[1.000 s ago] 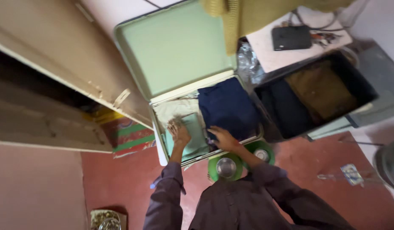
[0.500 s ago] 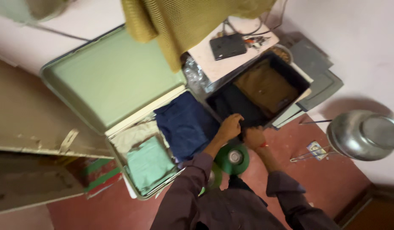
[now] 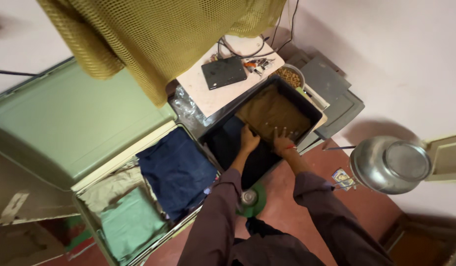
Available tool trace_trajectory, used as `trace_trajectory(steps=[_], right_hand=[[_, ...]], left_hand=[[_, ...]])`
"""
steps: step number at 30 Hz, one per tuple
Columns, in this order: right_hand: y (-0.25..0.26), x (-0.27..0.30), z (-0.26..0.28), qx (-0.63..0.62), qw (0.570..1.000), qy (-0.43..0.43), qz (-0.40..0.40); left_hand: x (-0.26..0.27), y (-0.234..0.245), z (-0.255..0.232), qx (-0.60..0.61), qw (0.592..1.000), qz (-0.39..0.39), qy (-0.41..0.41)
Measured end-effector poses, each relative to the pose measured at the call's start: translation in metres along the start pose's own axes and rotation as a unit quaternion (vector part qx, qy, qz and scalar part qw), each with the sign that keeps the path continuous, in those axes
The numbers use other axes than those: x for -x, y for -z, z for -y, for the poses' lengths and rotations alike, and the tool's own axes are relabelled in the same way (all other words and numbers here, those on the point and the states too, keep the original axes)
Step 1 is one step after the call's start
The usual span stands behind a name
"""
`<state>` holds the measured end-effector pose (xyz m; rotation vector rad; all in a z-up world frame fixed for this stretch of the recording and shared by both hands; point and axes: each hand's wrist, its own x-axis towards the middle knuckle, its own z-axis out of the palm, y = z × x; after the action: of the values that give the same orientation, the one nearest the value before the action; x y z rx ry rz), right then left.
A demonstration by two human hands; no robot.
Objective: The person folds and organizes various items of clothing, transferring them between a black storage box and a green suitcase.
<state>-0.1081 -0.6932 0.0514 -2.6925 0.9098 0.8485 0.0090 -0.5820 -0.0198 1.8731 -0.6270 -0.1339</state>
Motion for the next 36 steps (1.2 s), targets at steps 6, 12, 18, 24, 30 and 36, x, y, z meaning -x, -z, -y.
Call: trace_trajectory(steps=[6,12,18,24,30,36], right_hand=[[-0.022,-0.043,-0.011,0.141,0.977,0.114,-0.111],[-0.018,-0.058,-0.022,0.109,0.982,0.143,-0.063],[-0.022,-0.060,-0.030,0.115,0.983,0.143,-0.010],[-0.023,-0.039,-0.032,0.044,0.984,0.121,-0.126],[0.000,-0.002,-0.037,-0.084,0.989,0.050,-0.110],[-0.034,0.073,-0.007,-0.672,0.686,0.245,-0.130]], left_hand=[[-0.035,-0.014,0.012,0.141,0.967,-0.104,0.187],[-0.075,-0.027,0.011,0.221,0.888,-0.169,0.366],[-0.103,-0.049,0.002,0.131,0.950,-0.120,0.257],[-0.074,-0.055,-0.024,0.026,0.983,-0.164,-0.075],[-0.034,0.006,-0.131,0.282,0.958,-0.017,-0.058],[-0.009,0.103,-0.238,0.451,0.892,0.030,-0.018]])
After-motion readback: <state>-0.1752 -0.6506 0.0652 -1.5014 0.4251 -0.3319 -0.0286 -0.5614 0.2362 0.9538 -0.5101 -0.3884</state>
